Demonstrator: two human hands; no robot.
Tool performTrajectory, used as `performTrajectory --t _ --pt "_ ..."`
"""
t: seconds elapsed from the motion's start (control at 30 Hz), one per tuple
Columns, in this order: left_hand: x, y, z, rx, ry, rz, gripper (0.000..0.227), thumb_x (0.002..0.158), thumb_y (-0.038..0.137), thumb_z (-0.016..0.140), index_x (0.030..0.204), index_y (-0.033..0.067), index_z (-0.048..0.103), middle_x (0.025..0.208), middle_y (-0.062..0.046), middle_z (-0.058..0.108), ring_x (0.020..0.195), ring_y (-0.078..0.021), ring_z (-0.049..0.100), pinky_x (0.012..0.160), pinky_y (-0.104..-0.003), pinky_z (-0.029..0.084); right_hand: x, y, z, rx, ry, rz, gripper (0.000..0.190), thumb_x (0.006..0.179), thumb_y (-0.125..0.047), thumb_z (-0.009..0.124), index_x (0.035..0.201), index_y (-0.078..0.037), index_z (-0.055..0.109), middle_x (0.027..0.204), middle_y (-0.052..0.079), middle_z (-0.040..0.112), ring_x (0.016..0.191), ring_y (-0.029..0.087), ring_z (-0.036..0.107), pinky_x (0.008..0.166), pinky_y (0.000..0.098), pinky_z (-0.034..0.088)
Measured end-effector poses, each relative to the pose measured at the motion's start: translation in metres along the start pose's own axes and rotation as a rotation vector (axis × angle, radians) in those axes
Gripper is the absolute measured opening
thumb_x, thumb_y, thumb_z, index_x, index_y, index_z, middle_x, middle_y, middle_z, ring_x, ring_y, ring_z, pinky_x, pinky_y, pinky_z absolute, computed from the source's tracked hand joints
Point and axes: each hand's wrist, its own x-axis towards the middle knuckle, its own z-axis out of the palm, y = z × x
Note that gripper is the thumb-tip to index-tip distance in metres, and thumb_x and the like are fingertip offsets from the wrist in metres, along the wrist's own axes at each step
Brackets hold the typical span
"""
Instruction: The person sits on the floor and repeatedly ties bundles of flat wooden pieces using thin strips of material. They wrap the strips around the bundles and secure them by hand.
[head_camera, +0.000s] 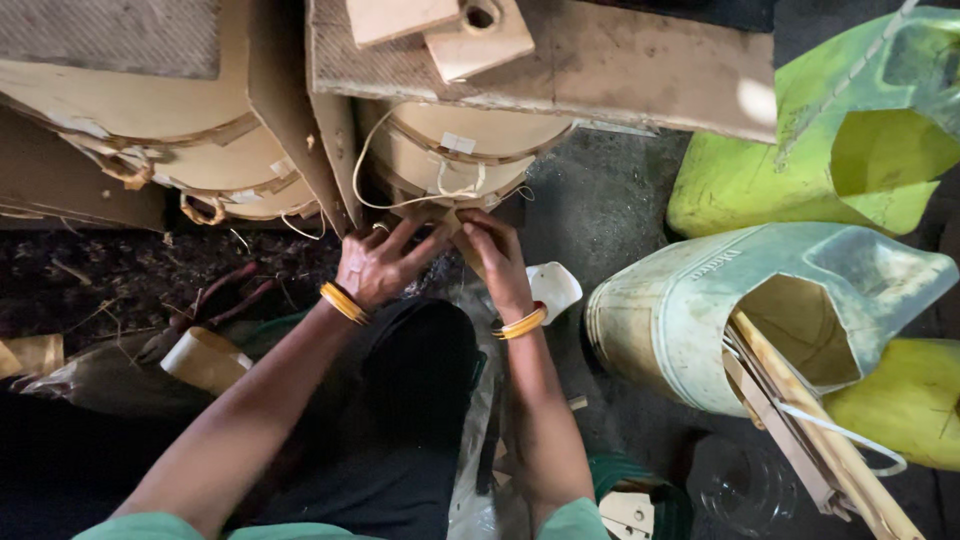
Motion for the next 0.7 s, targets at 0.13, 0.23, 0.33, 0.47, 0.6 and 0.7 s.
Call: performTrajectory --t 0.13,0.23,0.33,0.47,0.6,0.7 --pt "0.01 0.027 0.007 -0.124 0.167 -0.291 0.022 0.096 0.027 0.072 0.116 0.0158 0.069 0.105 -0.005 0.072 0.074 -0.0276 0.072 0.059 -0.039 0.057 -0.002 0.005 0.004 -0.192 -0.02 -0.01 0.017 0.1 -0.007 0.064 0.111 0.004 0.071 0.095 0.006 0.073 0.085 0.009 0.062 0.076 0.0256 0.053" --pt "0.018 0.039 0.012 -0.097 0.167 -0.435 0.018 0.098 0.027 0.071 0.109 0.0135 0.07 0.093 -0.007 0.073 0.069 -0.0276 0.071 0.055 -0.039 0.054 -0.003 0.003 0.005 -0.099 -0.034 -0.047 0.015 0.1 -0.004 0.065 0.112 0.004 0.069 0.1 0.005 0.072 0.092 0.008 0.063 0.082 0.0249 0.053" --pt "0.024 0.045 0.022 -0.018 0.052 -0.488 0.016 0.098 0.024 0.069 0.106 0.0099 0.069 0.09 -0.01 0.073 0.064 -0.028 0.07 0.051 -0.039 0.053 -0.008 -0.001 -0.002 -0.302 -0.052 -0.107 0.017 0.096 -0.003 0.068 0.112 0.003 0.069 0.099 0.008 0.074 0.09 0.009 0.064 0.079 0.026 0.054" --pt "0.023 0.042 0.032 0.094 0.002 -0.388 0.034 0.09 0.011 0.064 0.122 0.0009 0.064 0.102 -0.015 0.072 0.063 -0.0244 0.071 0.052 -0.034 0.054 -0.015 -0.012 -0.006 -0.658 0.032 -0.269 0.029 0.085 0.001 0.067 0.114 0.003 0.068 0.098 0.017 0.075 0.086 0.026 0.07 0.076 0.0376 0.056" --pt "0.005 0.034 0.036 0.072 0.013 -0.283 0.038 0.088 0.012 0.066 0.126 0.0071 0.062 0.113 -0.012 0.067 0.085 -0.0253 0.07 0.072 -0.038 0.059 -0.022 -0.035 0.003 -1.212 0.066 -0.42 0.019 0.085 -0.006 0.069 0.103 -0.003 0.069 0.088 0.021 0.072 0.082 0.043 0.068 0.071 0.0509 0.053" --pt "-0.01 0.022 0.028 -0.018 0.087 -0.176 0.047 0.081 0.016 0.067 0.127 0.0103 0.063 0.119 -0.012 0.063 0.104 -0.0283 0.065 0.077 -0.039 0.059 -0.013 -0.059 0.018 -1.185 -0.017 -0.334 0.008 0.092 -0.014 0.068 0.099 -0.01 0.07 0.085 0.017 0.073 0.08 0.041 0.069 0.068 0.0498 0.053"
